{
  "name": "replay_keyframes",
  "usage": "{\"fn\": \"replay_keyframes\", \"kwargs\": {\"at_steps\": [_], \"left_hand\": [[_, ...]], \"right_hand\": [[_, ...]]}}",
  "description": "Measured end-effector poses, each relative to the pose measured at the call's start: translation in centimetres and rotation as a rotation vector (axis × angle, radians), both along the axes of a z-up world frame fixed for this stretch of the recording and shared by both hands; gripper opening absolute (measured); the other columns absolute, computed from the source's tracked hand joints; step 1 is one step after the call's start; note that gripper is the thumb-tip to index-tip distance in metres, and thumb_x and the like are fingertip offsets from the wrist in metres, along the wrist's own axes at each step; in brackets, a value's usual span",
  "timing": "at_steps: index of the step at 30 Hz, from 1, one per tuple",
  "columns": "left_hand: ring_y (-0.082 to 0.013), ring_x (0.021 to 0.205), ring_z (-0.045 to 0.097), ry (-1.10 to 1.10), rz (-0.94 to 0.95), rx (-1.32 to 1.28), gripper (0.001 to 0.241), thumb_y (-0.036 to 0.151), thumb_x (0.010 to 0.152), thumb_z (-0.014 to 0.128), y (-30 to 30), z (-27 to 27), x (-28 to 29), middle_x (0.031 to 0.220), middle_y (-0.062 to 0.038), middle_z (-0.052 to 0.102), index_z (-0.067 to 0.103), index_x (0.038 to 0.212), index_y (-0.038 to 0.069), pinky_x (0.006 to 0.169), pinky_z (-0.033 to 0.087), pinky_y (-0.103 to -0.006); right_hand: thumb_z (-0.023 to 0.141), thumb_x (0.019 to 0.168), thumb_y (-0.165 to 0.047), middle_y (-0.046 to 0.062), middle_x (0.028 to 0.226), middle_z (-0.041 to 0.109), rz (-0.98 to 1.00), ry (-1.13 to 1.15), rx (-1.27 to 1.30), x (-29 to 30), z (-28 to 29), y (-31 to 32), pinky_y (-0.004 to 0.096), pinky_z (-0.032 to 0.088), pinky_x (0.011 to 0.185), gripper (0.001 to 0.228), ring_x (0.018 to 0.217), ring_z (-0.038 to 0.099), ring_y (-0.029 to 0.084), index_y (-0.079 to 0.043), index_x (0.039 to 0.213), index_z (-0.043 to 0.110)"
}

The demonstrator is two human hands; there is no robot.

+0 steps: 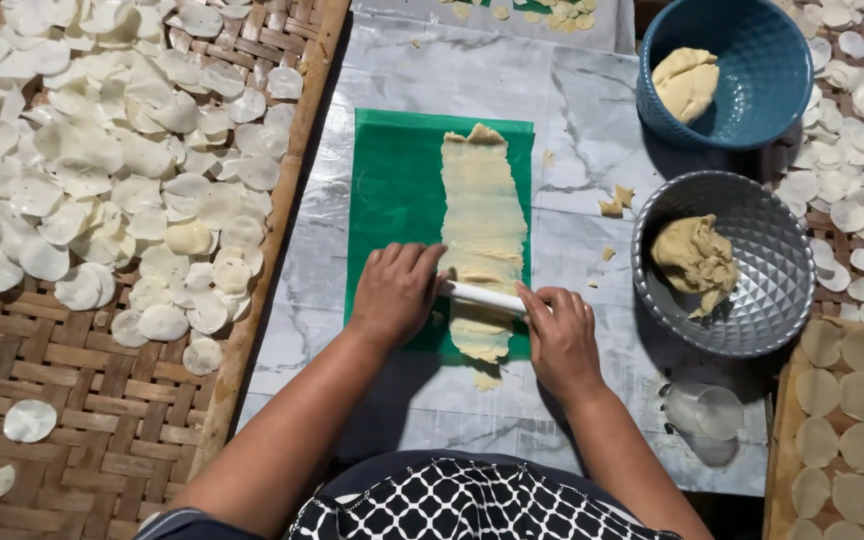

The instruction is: Rolling out dough into a thin sheet using a rolling pin

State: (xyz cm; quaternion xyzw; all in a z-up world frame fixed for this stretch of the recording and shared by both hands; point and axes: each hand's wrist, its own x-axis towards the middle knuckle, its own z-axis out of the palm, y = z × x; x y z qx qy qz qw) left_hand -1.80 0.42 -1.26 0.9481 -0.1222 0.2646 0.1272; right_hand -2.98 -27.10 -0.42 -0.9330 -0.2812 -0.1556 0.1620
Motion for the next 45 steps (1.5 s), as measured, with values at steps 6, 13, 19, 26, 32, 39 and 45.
{"fn": "replay_keyframes", "kwargs": {"at_steps": [6, 13, 19, 26, 32, 39, 45], "left_hand": [[-0.0402, 0.15, 0.034, 0.265, 0.033, -0.096, 0.056, 0.029, 0.101, 0.053, -0.7, 0.2, -0.3, 0.162, -0.021, 0.038, 0.045, 0.153, 0.01, 0.118, 0.027, -0.0564], [-0.0339, 0.159, 0.008, 0.6, 0.19, -0.059, 0.066, 0.04, 0.106, 0.035, -1.9, 1.1, 3.2, 0.171, -0.019, 0.017, 0.027, 0.162, 0.007, 0.124, -0.004, -0.0607], [-0.0306, 0.159, 0.008, 0.475, 0.084, 0.051, 0.066, 0.046, 0.107, 0.032, -1.4, 0.6, -2.5, 0.173, -0.011, 0.012, 0.022, 0.164, 0.014, 0.125, 0.002, -0.0594], [-0.0285, 0.157, 0.014, 0.591, 0.089, 0.024, 0.064, 0.048, 0.107, 0.028, -1.6, 0.6, -1.3, 0.17, -0.008, 0.021, 0.024, 0.163, 0.017, 0.125, 0.001, -0.0592], [-0.0311, 0.159, 0.006, 0.605, 0.004, -0.01, 0.093, 0.066, 0.093, 0.045, 0.3, 3.1, -4.1, 0.173, -0.011, 0.009, 0.013, 0.166, 0.017, 0.121, -0.003, -0.0664], [-0.0418, 0.157, 0.001, 0.602, 0.002, -0.155, 0.138, 0.079, 0.066, 0.075, 2.8, -0.1, -8.5, 0.171, -0.023, -0.001, 0.007, 0.166, 0.014, 0.122, 0.005, -0.0654], [-0.0448, 0.156, -0.006, 0.534, 0.022, -0.345, 0.141, 0.065, 0.062, 0.088, 2.8, 0.9, -9.2, 0.17, -0.025, -0.008, 0.008, 0.167, 0.013, 0.125, 0.01, -0.06]], "right_hand": [[0.048, 0.103, -0.046, 0.011, 0.14, 0.05, -0.019, 0.045, -0.067, -0.1, -0.3, 1.1, 0.047, 0.042, 0.099, 0.054, 0.124, 0.054, 0.032, -0.017, 0.149, 0.053], [0.034, 0.108, -0.051, 0.028, 0.167, 0.022, -0.254, 0.32, -0.149, 3.8, 0.0, 3.6, 0.066, 0.014, 0.118, 0.074, 0.155, 0.02, 0.042, -0.002, 0.162, 0.023], [0.037, 0.104, -0.054, 0.023, 0.17, 0.012, -0.187, 0.381, -0.196, -2.4, 0.8, 2.4, 0.063, 0.011, 0.121, 0.08, 0.155, 0.015, 0.038, -0.006, 0.164, 0.014], [0.035, 0.104, -0.055, 0.021, 0.169, 0.017, -0.198, 0.355, -0.201, -0.9, -0.5, 2.6, 0.062, 0.01, 0.122, 0.079, 0.155, 0.019, 0.035, -0.005, 0.163, 0.017], [0.036, 0.106, -0.051, 0.018, 0.169, 0.022, -0.181, 0.399, -0.114, -2.4, 0.1, 1.9, 0.066, 0.013, 0.12, 0.067, 0.154, 0.024, 0.036, -0.011, 0.159, 0.03], [0.037, 0.109, -0.048, 0.014, 0.171, 0.017, -0.271, 0.337, -0.029, 3.0, -0.3, 6.2, 0.072, 0.008, 0.119, 0.063, 0.157, 0.018, 0.031, -0.017, 0.163, 0.028], [0.028, 0.107, -0.051, 0.011, 0.173, 0.006, -0.254, 0.405, -0.306, 1.2, -0.2, 8.0, 0.074, -0.004, 0.119, 0.07, 0.159, 0.006, 0.025, -0.014, 0.164, 0.013]]}}
